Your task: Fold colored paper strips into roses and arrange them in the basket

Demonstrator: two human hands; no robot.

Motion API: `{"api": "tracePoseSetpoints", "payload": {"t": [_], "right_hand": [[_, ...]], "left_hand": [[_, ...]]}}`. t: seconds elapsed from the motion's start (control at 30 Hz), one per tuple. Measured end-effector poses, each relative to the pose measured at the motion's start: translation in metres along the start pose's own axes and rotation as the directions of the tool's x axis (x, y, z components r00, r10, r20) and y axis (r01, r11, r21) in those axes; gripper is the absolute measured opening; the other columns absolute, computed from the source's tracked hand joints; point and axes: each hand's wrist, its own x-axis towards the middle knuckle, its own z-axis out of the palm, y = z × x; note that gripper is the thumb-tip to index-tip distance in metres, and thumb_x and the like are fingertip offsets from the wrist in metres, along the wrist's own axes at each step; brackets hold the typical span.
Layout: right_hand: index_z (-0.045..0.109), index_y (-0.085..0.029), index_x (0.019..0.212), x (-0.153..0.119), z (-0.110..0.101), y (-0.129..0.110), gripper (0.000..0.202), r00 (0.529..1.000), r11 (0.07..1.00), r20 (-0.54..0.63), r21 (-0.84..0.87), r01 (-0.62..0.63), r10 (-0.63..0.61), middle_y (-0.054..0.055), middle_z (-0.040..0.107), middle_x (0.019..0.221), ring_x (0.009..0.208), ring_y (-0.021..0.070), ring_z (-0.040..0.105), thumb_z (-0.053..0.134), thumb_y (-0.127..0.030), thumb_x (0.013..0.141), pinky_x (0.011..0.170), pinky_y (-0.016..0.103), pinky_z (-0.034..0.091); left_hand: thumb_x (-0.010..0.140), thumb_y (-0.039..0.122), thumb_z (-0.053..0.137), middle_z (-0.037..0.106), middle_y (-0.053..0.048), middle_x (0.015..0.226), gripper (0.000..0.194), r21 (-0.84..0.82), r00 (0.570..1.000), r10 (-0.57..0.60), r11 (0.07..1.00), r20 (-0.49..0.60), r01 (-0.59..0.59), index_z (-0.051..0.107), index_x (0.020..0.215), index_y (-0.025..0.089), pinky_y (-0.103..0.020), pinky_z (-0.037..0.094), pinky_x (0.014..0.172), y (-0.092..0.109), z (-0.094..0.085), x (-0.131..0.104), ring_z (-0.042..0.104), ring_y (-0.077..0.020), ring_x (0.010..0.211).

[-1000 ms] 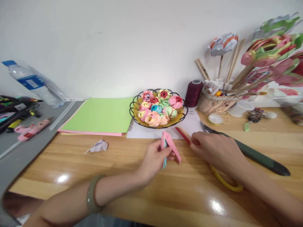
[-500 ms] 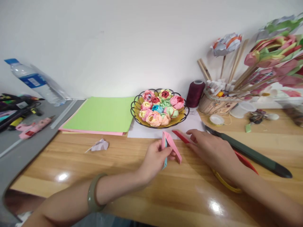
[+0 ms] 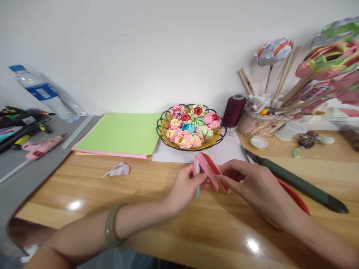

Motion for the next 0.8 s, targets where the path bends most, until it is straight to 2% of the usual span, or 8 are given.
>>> {"api": "tracePoseSetpoints", "payload": {"t": [0.17,0.37,0.53,0.6,0.7,0.8], "right_hand": [[0.066,-0.022,0.078,-0.001,0.014,-0.002,0.017,0.996,0.993,0.021,0.084,0.080,-0.082,0.001,0.067,0.067,0.059,0.0142,0.059,0.049,-0.023,0.083,0.057,0.024,0.042],[0.067,-0.021,0.080,0.002,0.016,0.004,0.022,0.991,0.980,0.076,0.173,0.094,-0.108,0.003,0.066,0.072,0.065,0.0144,0.060,0.045,-0.025,0.086,0.060,0.024,0.045],[0.066,-0.020,0.073,0.004,0.018,0.006,0.021,0.986,0.972,-0.016,0.165,0.168,-0.168,0.006,0.065,0.087,0.075,0.0155,0.062,0.049,-0.026,0.084,0.068,0.026,0.047],[0.066,-0.021,0.075,0.003,0.019,0.003,0.019,0.989,0.966,-0.001,0.214,0.143,-0.146,0.005,0.068,0.086,0.075,0.0158,0.063,0.050,-0.025,0.083,0.069,0.026,0.048],[0.066,-0.021,0.079,0.003,0.018,-0.003,0.017,0.995,0.965,0.038,0.249,0.076,-0.088,0.002,0.069,0.073,0.065,0.0149,0.062,0.051,-0.026,0.083,0.063,0.025,0.048],[0.067,-0.021,0.077,0.002,0.017,-0.008,0.015,0.997,0.959,0.035,0.279,0.057,-0.069,0.001,0.069,0.072,0.062,0.0142,0.061,0.054,-0.029,0.081,0.064,0.025,0.048]], "left_hand": [[0.065,0.029,0.070,0.063,-0.003,0.072,0.022,-0.028,1.000,-0.016,0.999,0.011,0.016,0.063,0.077,0.012,-0.025,0.046,0.071,0.003,0.001,-0.003,0.058,-0.0124,0.070],[0.063,0.032,0.072,0.059,-0.002,0.071,0.027,-0.056,1.000,-0.008,0.998,0.023,0.009,0.061,0.074,0.012,-0.027,0.045,0.071,0.000,-0.001,-0.001,0.056,-0.0120,0.068],[0.063,0.033,0.072,0.058,0.000,0.066,0.027,-0.088,0.998,0.017,0.996,0.063,-0.011,0.059,0.074,0.012,-0.028,0.045,0.071,0.001,-0.001,-0.001,0.057,-0.0116,0.062],[0.064,0.031,0.071,0.059,0.000,0.065,0.025,-0.106,0.996,0.023,0.994,0.080,-0.014,0.058,0.073,0.012,-0.028,0.045,0.072,0.002,-0.001,-0.002,0.057,-0.0115,0.061],[0.066,0.030,0.070,0.060,0.000,0.067,0.022,-0.099,0.997,0.032,0.995,0.071,-0.025,0.059,0.075,0.013,-0.028,0.045,0.073,0.002,-0.001,-0.003,0.057,-0.0117,0.064],[0.066,0.032,0.070,0.059,0.000,0.068,0.023,-0.081,0.997,0.042,0.996,0.058,-0.037,0.061,0.076,0.013,-0.026,0.044,0.071,0.000,-0.002,-0.003,0.057,-0.0117,0.067]]}}
